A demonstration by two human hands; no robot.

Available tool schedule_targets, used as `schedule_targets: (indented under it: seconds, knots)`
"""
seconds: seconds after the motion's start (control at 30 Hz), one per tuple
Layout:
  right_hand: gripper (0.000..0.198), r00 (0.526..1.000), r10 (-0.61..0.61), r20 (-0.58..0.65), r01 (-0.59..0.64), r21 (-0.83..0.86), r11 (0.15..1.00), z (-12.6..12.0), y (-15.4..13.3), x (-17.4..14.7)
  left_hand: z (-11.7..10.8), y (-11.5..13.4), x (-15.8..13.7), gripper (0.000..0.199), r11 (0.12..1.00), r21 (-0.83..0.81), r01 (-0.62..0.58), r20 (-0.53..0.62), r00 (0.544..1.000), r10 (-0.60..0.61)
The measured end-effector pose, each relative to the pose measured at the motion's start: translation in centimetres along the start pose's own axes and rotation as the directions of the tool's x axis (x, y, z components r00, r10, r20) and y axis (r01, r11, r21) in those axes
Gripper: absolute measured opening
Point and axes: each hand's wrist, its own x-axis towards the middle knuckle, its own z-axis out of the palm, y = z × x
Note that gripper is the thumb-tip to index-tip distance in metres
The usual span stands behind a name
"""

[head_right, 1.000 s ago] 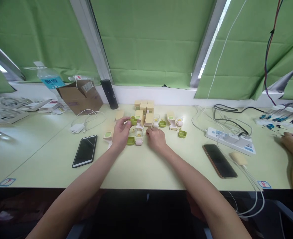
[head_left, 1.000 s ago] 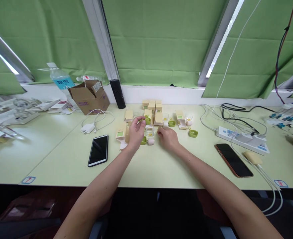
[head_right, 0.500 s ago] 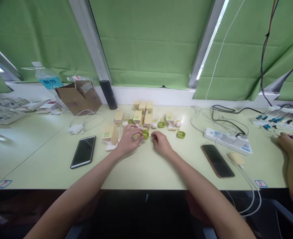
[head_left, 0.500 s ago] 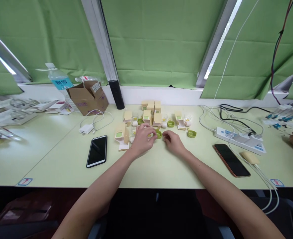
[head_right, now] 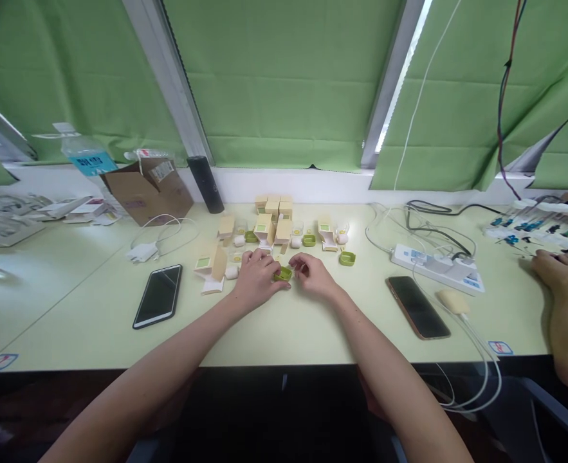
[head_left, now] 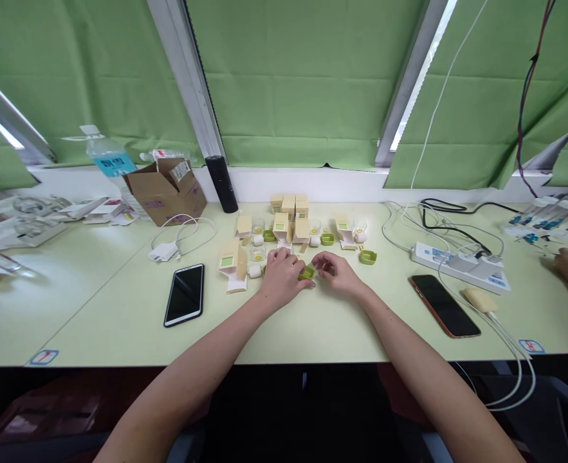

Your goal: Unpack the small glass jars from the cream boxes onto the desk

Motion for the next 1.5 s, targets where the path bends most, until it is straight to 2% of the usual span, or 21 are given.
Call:
schedule_targets:
  seconds: [0.1, 0.17, 0.23, 0.3, 0.4, 0.53, 0.77, 0.93, 1.03, 1.17, 1.3, 1.4, 1.5]
  knots:
    - [0.037, 0.998, -0.034, 0.048, 0.035, -0.03, 0.999, -0.2, -0.1, -0.2, -0.2, 0.5, 0.0, 0.031, 0.999, -0.032, 0.026, -0.005, 1.0, -0.026]
    - [0.044, 0.996, -0.045, 0.073, 0.05, -0.067, 0.996, -0.2, -0.2, -0.3, -0.6, 0.7, 0.0, 0.024, 0.996, -0.073, 0.055, -0.032, 0.998, -0.057]
    - [0.052, 0.996, -0.05, 0.079, 0.059, -0.114, 0.992, 0.1, -0.5, -0.5, -1.0, 0.8, 0.1, 0.014, 0.99, -0.107, 0.095, -0.093, 0.99, -0.105]
    - [0.057, 0.996, -0.045, 0.071, 0.057, -0.165, 0.985, 0.4, -0.8, -0.6, -1.3, 0.5, 0.2, 0.013, 0.979, -0.149, 0.141, -0.171, 0.971, -0.165]
    - [0.054, 0.998, -0.027, 0.062, 0.04, -0.22, 0.975, 0.9, -1.1, -0.8, -1.7, -0.4, 0.6, 0.022, 0.948, -0.244, 0.203, -0.252, 0.931, -0.265]
    - [0.048, 0.998, -0.013, 0.064, 0.027, -0.218, 0.975, 1.2, -1.1, -0.7, -2.0, -1.2, 0.9, 0.028, 0.897, -0.359, 0.256, -0.273, 0.891, -0.364]
    - [0.048, 0.997, -0.023, 0.078, 0.039, -0.212, 0.977, 1.4, -1.3, -0.7, -2.0, -1.1, 0.9, 0.03, 0.879, -0.392, 0.272, -0.279, 0.875, -0.395]
    - [0.063, 0.996, -0.014, 0.09, 0.042, -0.322, 0.946, 0.6, -0.8, -0.6, -1.9, -1.5, 1.1, 0.027, 0.871, -0.412, 0.266, -0.33, 0.848, -0.415]
    - [0.055, 0.995, 0.001, 0.096, 0.036, -0.379, 0.925, -0.2, -0.4, -0.4, -2.0, -1.9, 1.3, 0.025, 0.855, -0.439, 0.276, -0.343, 0.828, -0.443]
    - [0.04, 0.991, 0.011, 0.132, 0.035, -0.341, 0.939, -0.7, 0.1, -0.3, -2.6, -2.7, 1.6, 0.019, 0.83, -0.469, 0.302, -0.352, 0.798, -0.489]
    - [0.032, 0.994, 0.029, 0.107, 0.008, -0.327, 0.945, -0.9, 0.6, -0.1, -3.1, -3.8, 2.2, 0.017, 0.81, -0.509, 0.292, -0.377, 0.771, -0.514]
    - [0.027, 0.996, 0.031, 0.082, -0.003, -0.322, 0.947, -0.8, 0.9, 0.0, -3.6, -4.8, 3.0, 0.019, 0.811, -0.505, 0.295, -0.38, 0.768, -0.516]
    - [0.025, 0.997, 0.021, 0.071, 0.003, -0.319, 0.948, -0.7, 1.0, 0.0, -4.3, -5.6, 4.3, 0.02, 0.846, -0.426, 0.321, -0.387, 0.781, -0.491]
